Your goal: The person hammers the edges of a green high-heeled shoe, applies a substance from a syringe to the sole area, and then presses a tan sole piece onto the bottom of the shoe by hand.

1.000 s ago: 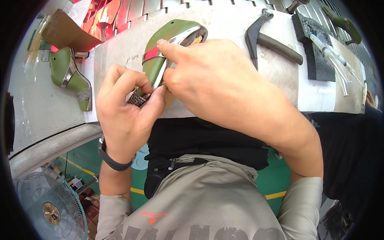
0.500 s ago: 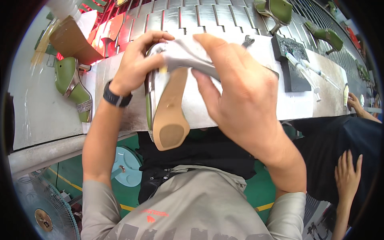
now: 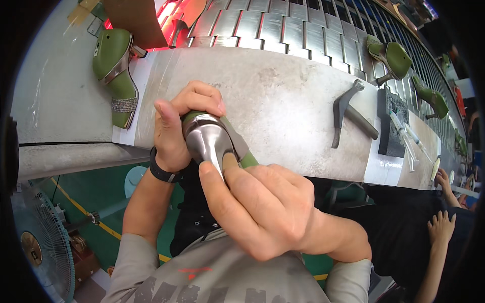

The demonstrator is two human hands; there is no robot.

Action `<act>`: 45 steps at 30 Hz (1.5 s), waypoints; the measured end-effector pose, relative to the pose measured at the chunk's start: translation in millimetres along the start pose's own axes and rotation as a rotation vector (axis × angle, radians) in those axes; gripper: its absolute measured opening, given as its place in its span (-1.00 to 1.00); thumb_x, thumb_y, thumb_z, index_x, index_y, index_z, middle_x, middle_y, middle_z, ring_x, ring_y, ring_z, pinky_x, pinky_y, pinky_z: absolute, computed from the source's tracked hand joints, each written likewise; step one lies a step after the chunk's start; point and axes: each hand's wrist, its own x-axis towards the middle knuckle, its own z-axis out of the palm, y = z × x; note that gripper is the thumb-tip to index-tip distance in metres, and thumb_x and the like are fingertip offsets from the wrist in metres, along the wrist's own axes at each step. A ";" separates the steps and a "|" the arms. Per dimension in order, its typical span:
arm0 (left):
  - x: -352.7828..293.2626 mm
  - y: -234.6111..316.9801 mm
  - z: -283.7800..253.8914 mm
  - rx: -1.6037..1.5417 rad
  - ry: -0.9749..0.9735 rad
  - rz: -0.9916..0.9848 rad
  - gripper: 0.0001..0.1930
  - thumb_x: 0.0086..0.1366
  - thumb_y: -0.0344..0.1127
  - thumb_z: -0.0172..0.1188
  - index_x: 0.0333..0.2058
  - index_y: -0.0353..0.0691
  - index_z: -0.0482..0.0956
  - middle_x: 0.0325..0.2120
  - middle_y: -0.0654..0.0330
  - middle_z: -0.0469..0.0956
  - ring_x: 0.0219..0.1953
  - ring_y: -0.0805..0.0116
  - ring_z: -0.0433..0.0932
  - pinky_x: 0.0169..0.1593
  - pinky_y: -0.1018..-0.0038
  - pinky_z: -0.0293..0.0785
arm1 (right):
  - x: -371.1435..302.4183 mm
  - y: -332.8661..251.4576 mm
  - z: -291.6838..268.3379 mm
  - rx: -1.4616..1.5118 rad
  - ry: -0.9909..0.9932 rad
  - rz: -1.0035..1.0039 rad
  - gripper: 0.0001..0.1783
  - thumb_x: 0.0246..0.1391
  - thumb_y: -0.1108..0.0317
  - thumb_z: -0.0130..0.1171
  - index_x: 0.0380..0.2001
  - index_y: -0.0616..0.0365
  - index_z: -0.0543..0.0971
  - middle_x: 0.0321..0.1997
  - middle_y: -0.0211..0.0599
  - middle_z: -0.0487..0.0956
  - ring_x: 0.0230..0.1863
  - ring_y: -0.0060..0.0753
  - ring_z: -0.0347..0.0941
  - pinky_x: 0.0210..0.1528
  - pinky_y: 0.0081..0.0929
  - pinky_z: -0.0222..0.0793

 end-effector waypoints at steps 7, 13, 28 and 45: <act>-0.1 -3.4 3.2 -0.048 0.054 -0.012 -0.07 0.63 0.33 -0.54 -0.27 -0.30 0.73 -0.23 0.06 0.64 -0.12 0.27 0.56 0.03 0.35 0.48 | -2.6 5.5 15.9 0.019 0.021 0.030 -0.60 -0.23 0.52 0.37 -0.19 0.39 0.73 -0.39 -0.12 0.65 -0.58 -0.51 0.50 -0.59 -0.61 0.42; -0.2 -4.9 2.8 -0.048 0.051 0.003 -0.09 0.64 0.32 -0.53 -0.26 -0.29 0.73 -0.24 0.07 0.63 -0.11 0.28 0.56 0.04 0.35 0.47 | -1.2 5.7 17.9 0.024 0.021 0.028 -0.61 -0.23 0.53 0.37 -0.20 0.40 0.73 -0.38 -0.11 0.65 -0.59 -0.52 0.48 -0.60 -0.60 0.41; 64.9 -33.3 17.3 -0.109 -0.015 -0.198 -0.38 0.69 0.11 -0.16 -0.17 -0.34 0.71 -0.48 0.26 0.63 -0.54 0.59 0.48 -0.38 0.68 0.39 | 12.4 81.7 27.1 -0.033 0.039 0.178 -0.69 -0.04 0.48 0.55 -0.18 0.17 0.72 -0.41 -0.26 0.69 -0.47 -0.29 0.65 -0.43 -0.43 0.54; 57.9 -45.6 17.8 -0.188 -0.085 -0.121 -0.46 0.66 0.08 -0.03 -0.03 -0.32 0.71 -0.35 0.30 0.65 -0.32 0.65 0.54 -0.22 0.64 0.47 | 23.1 84.3 16.6 0.413 -0.489 1.107 -0.44 0.08 -0.07 0.53 -0.52 0.30 0.66 -0.65 -0.47 0.48 -0.57 -0.68 0.32 -0.53 -0.49 0.21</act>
